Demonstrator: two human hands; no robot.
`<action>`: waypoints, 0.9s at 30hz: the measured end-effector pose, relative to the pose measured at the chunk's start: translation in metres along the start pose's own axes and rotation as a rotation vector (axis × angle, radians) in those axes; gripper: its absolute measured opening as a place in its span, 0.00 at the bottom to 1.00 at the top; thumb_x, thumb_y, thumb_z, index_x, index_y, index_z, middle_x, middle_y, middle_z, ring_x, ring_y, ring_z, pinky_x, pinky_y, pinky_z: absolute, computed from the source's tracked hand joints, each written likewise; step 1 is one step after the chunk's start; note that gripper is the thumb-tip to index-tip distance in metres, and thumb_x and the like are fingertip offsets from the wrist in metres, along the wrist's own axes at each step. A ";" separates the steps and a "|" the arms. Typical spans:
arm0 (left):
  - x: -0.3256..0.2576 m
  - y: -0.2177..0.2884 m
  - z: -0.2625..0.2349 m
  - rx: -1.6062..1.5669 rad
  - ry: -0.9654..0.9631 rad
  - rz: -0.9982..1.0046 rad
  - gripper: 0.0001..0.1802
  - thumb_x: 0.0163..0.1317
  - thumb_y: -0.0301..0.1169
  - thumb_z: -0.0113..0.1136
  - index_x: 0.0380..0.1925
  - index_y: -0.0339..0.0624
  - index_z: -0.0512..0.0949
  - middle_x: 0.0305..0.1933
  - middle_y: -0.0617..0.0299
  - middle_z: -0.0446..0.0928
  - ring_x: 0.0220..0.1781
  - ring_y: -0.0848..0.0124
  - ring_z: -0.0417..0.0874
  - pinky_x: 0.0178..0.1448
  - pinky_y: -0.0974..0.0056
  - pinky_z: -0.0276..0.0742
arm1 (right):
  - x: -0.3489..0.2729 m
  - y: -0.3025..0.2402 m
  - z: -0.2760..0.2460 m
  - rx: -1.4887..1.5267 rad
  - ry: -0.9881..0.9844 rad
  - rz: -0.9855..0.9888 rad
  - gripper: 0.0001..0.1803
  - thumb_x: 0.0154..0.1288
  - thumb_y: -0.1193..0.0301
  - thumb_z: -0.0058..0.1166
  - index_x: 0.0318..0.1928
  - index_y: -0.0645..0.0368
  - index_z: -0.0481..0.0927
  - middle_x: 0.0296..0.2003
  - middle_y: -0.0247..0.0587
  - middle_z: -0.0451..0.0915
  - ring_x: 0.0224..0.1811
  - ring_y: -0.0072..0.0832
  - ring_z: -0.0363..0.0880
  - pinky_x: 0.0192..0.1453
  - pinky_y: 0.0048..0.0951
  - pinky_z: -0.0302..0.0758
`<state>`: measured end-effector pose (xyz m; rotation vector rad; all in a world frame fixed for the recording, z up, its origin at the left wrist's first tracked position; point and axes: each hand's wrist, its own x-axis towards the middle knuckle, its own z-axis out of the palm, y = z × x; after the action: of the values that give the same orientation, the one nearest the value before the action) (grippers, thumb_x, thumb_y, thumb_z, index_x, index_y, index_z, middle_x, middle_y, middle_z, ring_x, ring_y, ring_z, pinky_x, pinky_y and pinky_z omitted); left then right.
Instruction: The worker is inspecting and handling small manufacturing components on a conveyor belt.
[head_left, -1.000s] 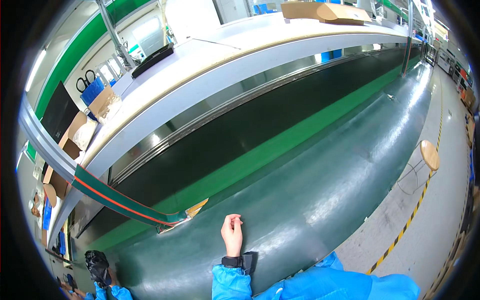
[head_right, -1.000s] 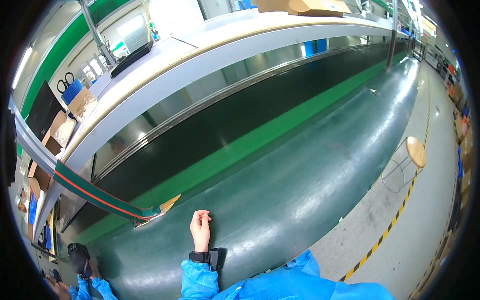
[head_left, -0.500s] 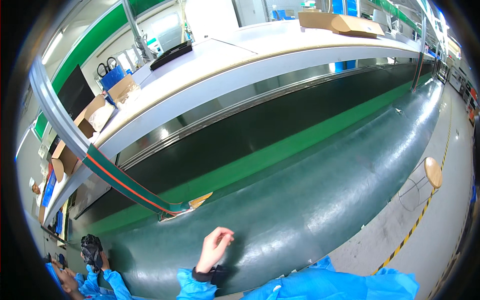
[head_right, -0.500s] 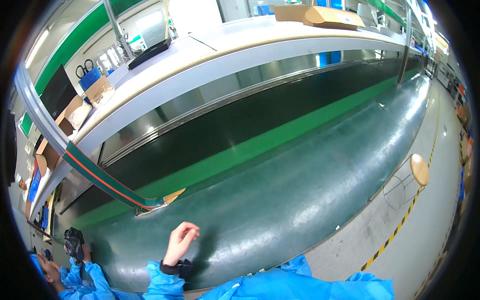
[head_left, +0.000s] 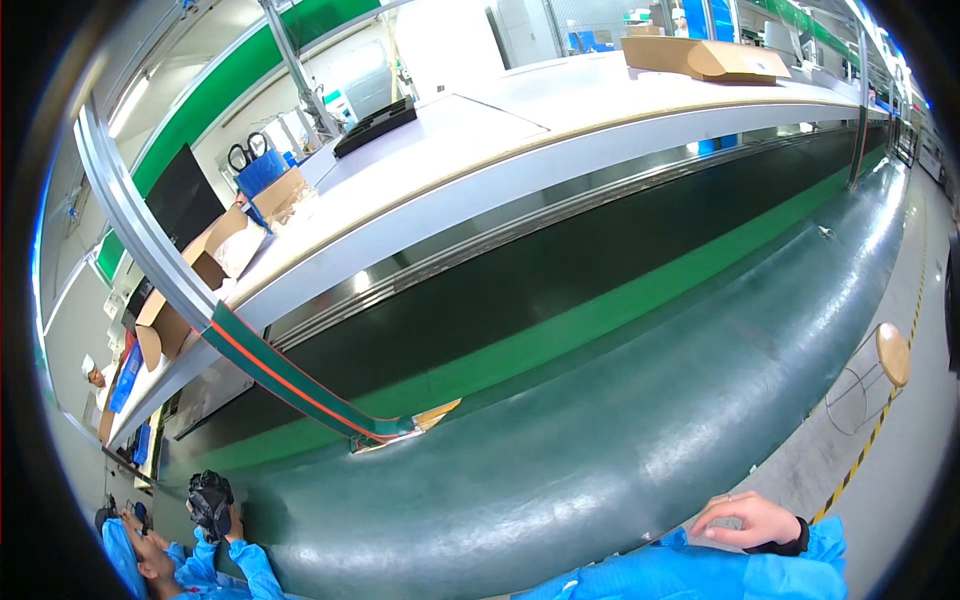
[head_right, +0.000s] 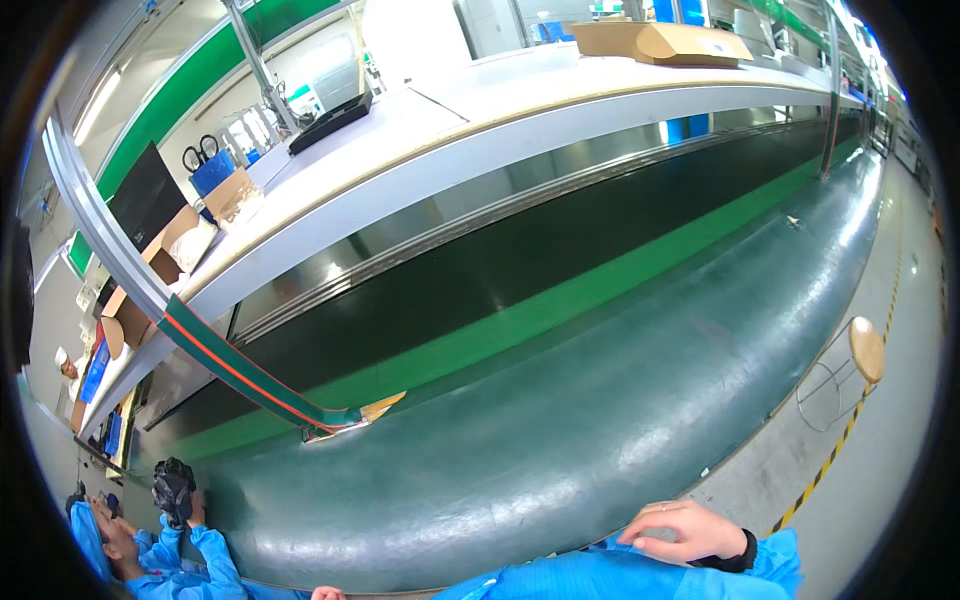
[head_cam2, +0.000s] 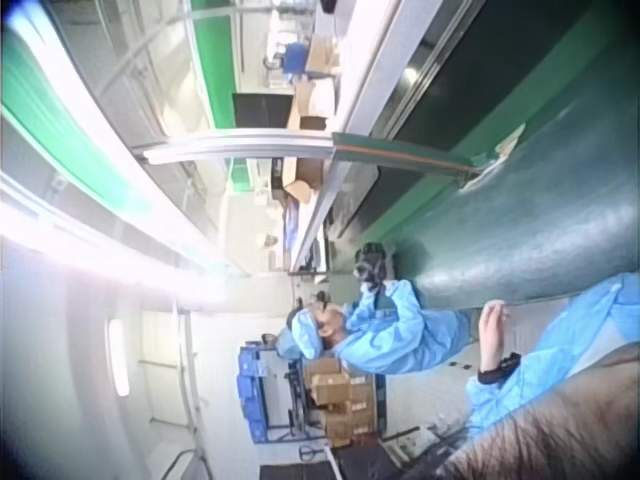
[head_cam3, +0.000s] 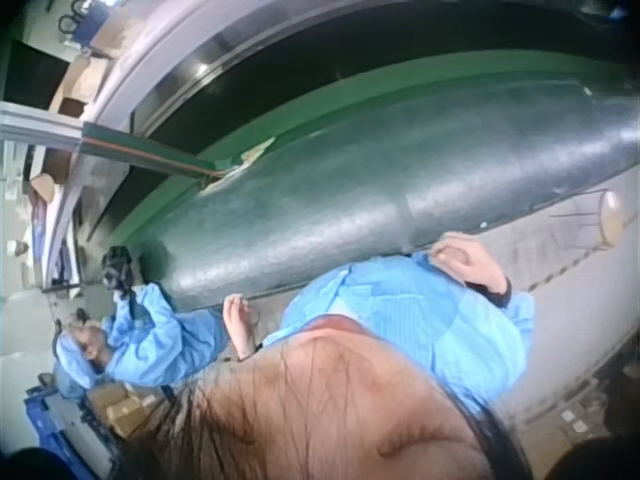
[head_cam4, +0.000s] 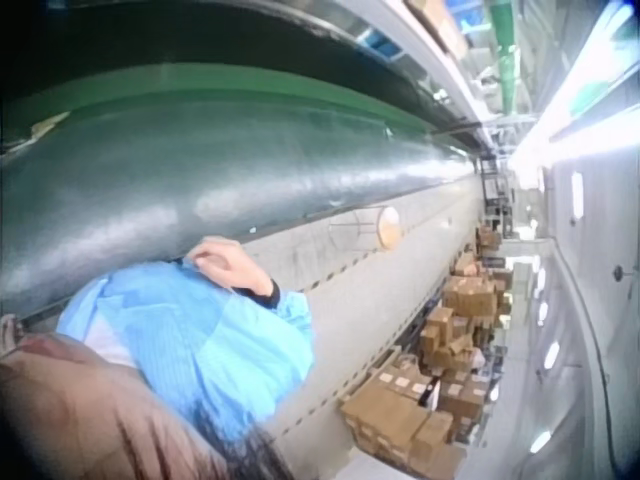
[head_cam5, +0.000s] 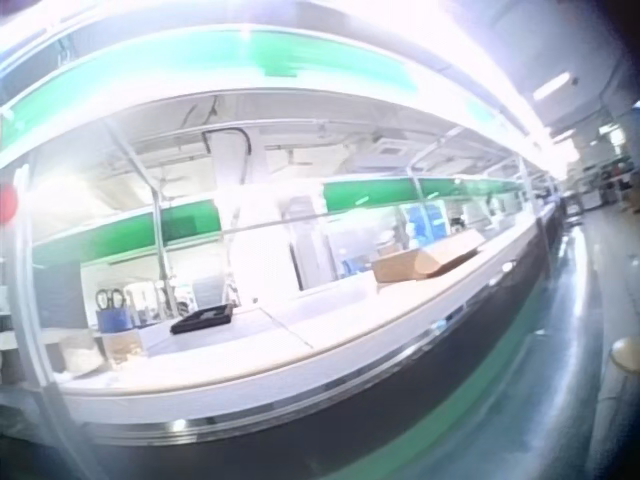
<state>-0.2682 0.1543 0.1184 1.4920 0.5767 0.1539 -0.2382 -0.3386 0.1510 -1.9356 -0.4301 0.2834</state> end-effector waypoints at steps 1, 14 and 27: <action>-0.005 -0.006 -0.005 -0.051 -0.025 -0.107 0.06 0.66 0.30 0.54 0.38 0.41 0.76 0.29 0.70 0.72 0.31 0.81 0.70 0.33 0.76 0.66 | 0.012 -0.013 0.000 0.011 -0.015 -0.156 0.11 0.66 0.71 0.51 0.47 0.59 0.80 0.42 0.41 0.81 0.46 0.37 0.79 0.51 0.32 0.74; 0.056 0.017 0.090 0.350 -0.516 0.332 0.04 0.63 0.25 0.52 0.33 0.36 0.73 0.29 0.65 0.74 0.33 0.79 0.73 0.39 0.73 0.69 | 0.156 -0.090 0.106 0.289 -0.593 -1.095 0.11 0.68 0.70 0.47 0.44 0.63 0.77 0.39 0.45 0.77 0.50 0.36 0.74 0.57 0.38 0.69; 0.051 0.023 0.091 0.405 -0.547 0.281 0.04 0.62 0.26 0.51 0.34 0.35 0.72 0.31 0.65 0.73 0.36 0.80 0.71 0.41 0.73 0.67 | 0.172 -0.082 0.128 0.344 -0.556 -1.051 0.10 0.68 0.70 0.47 0.42 0.63 0.78 0.39 0.44 0.77 0.49 0.36 0.74 0.57 0.38 0.70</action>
<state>-0.1776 0.0985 0.1248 1.9087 -0.0532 -0.1640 -0.1451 -0.1303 0.1764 -1.0653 -1.5640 0.1705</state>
